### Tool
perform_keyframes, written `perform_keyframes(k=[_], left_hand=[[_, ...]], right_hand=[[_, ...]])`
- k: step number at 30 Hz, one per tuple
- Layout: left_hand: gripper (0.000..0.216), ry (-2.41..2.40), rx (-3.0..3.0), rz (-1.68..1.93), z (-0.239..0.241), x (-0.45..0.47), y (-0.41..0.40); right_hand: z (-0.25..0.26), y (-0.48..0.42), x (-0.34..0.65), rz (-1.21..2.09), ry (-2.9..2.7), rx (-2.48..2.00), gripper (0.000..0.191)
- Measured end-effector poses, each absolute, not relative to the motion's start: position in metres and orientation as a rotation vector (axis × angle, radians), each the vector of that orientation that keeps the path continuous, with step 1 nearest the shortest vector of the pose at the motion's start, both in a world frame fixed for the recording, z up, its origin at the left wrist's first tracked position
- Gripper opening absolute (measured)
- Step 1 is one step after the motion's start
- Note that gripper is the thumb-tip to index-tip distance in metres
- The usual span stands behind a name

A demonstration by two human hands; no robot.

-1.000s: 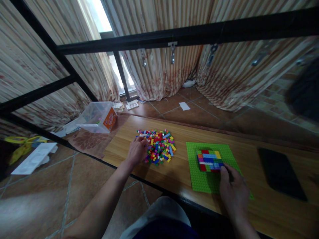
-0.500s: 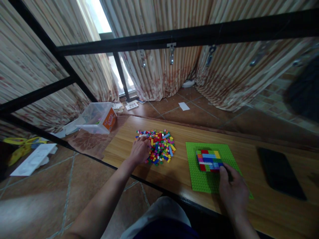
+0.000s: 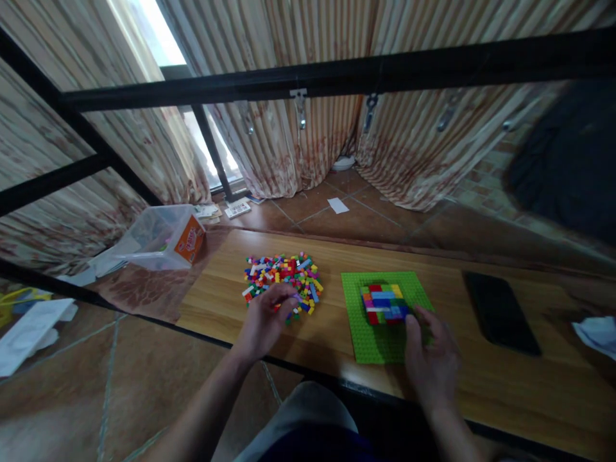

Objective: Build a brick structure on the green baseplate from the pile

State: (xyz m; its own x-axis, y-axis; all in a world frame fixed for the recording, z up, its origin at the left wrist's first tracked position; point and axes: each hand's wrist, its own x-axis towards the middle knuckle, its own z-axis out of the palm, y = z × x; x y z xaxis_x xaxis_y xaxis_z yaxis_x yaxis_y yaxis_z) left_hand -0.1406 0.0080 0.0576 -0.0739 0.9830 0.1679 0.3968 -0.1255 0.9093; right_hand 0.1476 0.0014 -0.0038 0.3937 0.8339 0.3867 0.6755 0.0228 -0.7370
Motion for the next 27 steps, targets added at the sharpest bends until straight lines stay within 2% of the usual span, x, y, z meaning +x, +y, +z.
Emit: perform_keyframes(k=[2,4,8,16,22,27], left_hand=[[0.013,1.352,1.465,1.187,0.056,-0.122,0.002],[0.013,1.232,1.385,1.175,0.053,-0.105,-0.002],[0.013,1.099,1.297,1.134,0.05,-0.079,-0.005],[0.012,1.082,1.332,0.983,0.055,-0.058,-0.009],[0.014,1.021,1.283,0.9,0.058,-0.054,-0.006],[0.02,1.041,1.244,0.922,0.042,-0.053,-0.004]], right_hand=[[0.011,-0.009,0.136,0.254,-1.376,-1.626,0.04],[0.026,-0.02,0.122,0.47,-1.407,-1.531,0.032],[0.043,-0.034,0.097,0.844,-1.376,-1.38,0.031],[0.046,-0.035,0.09,1.137,-1.169,-1.261,0.013],[0.037,-0.037,0.095,1.366,-0.856,-1.16,0.016],[0.029,-0.039,0.101,1.359,-0.754,-1.1,0.026]])
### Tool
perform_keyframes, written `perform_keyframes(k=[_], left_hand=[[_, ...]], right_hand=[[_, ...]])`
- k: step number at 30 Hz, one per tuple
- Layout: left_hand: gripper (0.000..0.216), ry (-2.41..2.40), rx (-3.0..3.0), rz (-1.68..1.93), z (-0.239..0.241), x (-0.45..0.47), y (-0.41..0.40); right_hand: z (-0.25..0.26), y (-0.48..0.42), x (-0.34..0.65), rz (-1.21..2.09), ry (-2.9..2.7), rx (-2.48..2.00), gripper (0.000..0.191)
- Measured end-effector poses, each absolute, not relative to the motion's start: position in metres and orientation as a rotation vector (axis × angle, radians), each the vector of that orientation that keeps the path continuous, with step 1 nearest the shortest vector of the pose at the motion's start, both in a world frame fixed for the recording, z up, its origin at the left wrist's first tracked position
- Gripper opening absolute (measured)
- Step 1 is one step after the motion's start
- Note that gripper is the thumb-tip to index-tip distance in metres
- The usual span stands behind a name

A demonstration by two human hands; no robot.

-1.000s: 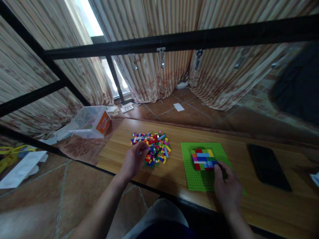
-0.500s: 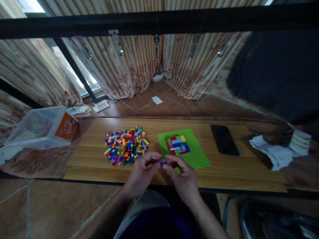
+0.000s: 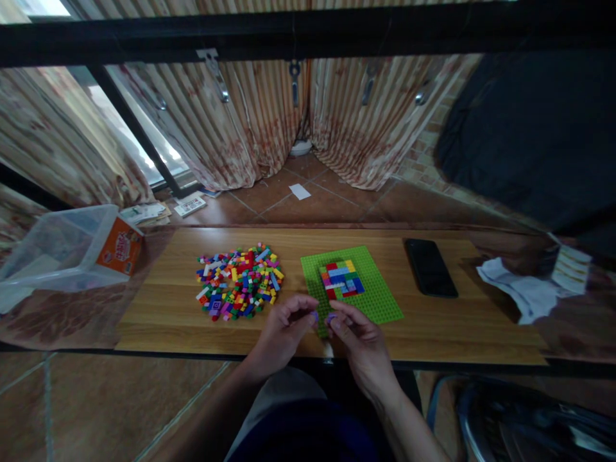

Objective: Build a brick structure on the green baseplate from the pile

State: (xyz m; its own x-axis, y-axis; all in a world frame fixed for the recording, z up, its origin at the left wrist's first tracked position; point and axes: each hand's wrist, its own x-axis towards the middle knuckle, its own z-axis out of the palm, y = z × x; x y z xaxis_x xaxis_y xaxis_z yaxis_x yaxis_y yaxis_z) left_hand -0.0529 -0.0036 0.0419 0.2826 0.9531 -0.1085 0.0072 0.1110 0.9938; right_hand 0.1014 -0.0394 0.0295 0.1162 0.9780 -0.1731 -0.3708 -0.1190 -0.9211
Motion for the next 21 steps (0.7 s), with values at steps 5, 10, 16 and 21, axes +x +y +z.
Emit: perform_keyframes(k=[5,10,16,21], left_hand=[[0.017,1.168,1.298,0.922,0.017,-0.056,0.0],[0.016,1.245,1.355,0.922,0.005,-0.056,-0.001],[0.015,1.235,1.437,0.917,0.002,-0.056,0.0],[0.015,1.235,1.46,0.932,-0.003,-0.058,0.0]], right_hand=[[0.022,-0.042,0.119,1.248,-0.809,-1.256,0.028],[0.014,-0.04,0.143,1.03,-0.916,-1.467,0.031],[0.007,-0.02,0.159,0.687,-1.103,-1.561,0.028],[-0.001,-0.002,0.159,0.558,-1.198,-1.562,0.022]])
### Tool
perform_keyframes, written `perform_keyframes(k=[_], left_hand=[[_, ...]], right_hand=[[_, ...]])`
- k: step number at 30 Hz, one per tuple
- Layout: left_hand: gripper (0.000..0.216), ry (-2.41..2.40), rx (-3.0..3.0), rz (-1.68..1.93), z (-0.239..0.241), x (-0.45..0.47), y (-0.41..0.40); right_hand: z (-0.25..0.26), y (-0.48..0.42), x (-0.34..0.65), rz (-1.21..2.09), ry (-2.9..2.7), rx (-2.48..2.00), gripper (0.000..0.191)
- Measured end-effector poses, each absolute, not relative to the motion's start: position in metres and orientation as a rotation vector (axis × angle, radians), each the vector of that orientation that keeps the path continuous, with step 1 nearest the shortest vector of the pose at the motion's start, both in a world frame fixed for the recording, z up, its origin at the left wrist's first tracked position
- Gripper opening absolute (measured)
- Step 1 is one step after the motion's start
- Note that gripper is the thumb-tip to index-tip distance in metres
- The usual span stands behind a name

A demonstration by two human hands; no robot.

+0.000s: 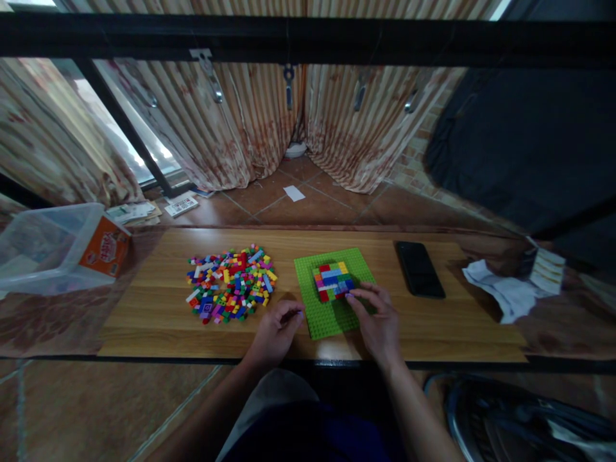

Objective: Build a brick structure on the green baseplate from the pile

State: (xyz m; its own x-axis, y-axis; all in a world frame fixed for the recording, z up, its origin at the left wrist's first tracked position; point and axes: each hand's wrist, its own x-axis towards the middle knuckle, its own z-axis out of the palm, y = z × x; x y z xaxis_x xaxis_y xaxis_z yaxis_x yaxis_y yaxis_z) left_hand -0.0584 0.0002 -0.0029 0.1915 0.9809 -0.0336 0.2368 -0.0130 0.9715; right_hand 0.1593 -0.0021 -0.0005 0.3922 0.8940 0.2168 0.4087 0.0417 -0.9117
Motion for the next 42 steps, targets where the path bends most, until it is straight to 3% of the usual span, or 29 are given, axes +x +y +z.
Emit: perform_keyframes(k=[25,35,42], left_hand=[[0.014,1.224,1.478,0.941,-0.003,-0.057,-0.001],[0.016,1.227,1.534,0.953,-0.006,-0.058,-0.001],[0.014,1.244,1.527,0.968,-0.002,-0.055,-0.004]], right_hand=[[-0.012,0.008,0.162,0.548,-1.176,-1.556,0.019],[-0.014,0.016,0.158,0.465,-1.186,-1.751,0.052],[-0.012,0.014,0.154,0.469,-1.238,-1.784,0.054]])
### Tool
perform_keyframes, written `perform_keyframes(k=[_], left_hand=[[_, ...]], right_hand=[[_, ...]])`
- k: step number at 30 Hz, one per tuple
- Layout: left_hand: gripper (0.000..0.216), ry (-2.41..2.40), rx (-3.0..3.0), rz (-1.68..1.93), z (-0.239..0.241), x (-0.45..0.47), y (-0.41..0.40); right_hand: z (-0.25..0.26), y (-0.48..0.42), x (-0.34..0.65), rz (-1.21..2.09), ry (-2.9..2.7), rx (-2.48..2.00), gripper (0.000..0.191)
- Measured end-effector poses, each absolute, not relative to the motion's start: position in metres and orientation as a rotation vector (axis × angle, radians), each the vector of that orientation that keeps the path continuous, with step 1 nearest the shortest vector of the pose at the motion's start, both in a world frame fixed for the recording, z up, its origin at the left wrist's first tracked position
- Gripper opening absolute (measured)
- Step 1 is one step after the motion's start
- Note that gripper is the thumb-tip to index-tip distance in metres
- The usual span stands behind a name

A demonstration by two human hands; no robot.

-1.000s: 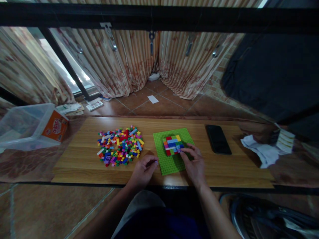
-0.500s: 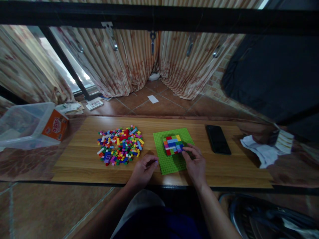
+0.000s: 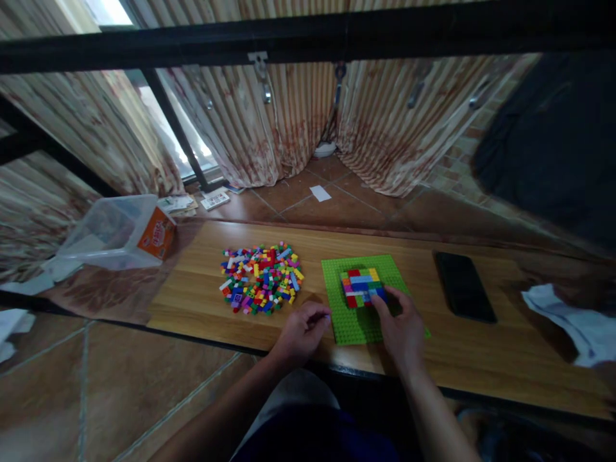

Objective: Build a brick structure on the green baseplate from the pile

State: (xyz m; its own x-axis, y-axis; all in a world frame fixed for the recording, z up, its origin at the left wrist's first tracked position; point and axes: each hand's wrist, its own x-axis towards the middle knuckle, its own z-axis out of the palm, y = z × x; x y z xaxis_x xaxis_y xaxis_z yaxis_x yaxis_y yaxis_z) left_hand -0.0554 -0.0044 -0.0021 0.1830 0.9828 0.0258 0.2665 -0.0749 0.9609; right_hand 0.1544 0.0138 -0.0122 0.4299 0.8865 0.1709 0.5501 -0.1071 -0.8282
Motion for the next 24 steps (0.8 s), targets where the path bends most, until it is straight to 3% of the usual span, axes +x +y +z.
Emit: perform_keyframes(k=[14,24], left_hand=[[0.016,1.283,1.43,1.009,-0.001,-0.068,-0.011],[0.013,1.768,1.469,1.22,0.021,-0.168,0.011]], right_hand=[[-0.012,0.019,0.167,0.608,-1.234,-1.89,0.059],[-0.012,0.012,0.171,0.601,-1.328,-1.963,0.062]])
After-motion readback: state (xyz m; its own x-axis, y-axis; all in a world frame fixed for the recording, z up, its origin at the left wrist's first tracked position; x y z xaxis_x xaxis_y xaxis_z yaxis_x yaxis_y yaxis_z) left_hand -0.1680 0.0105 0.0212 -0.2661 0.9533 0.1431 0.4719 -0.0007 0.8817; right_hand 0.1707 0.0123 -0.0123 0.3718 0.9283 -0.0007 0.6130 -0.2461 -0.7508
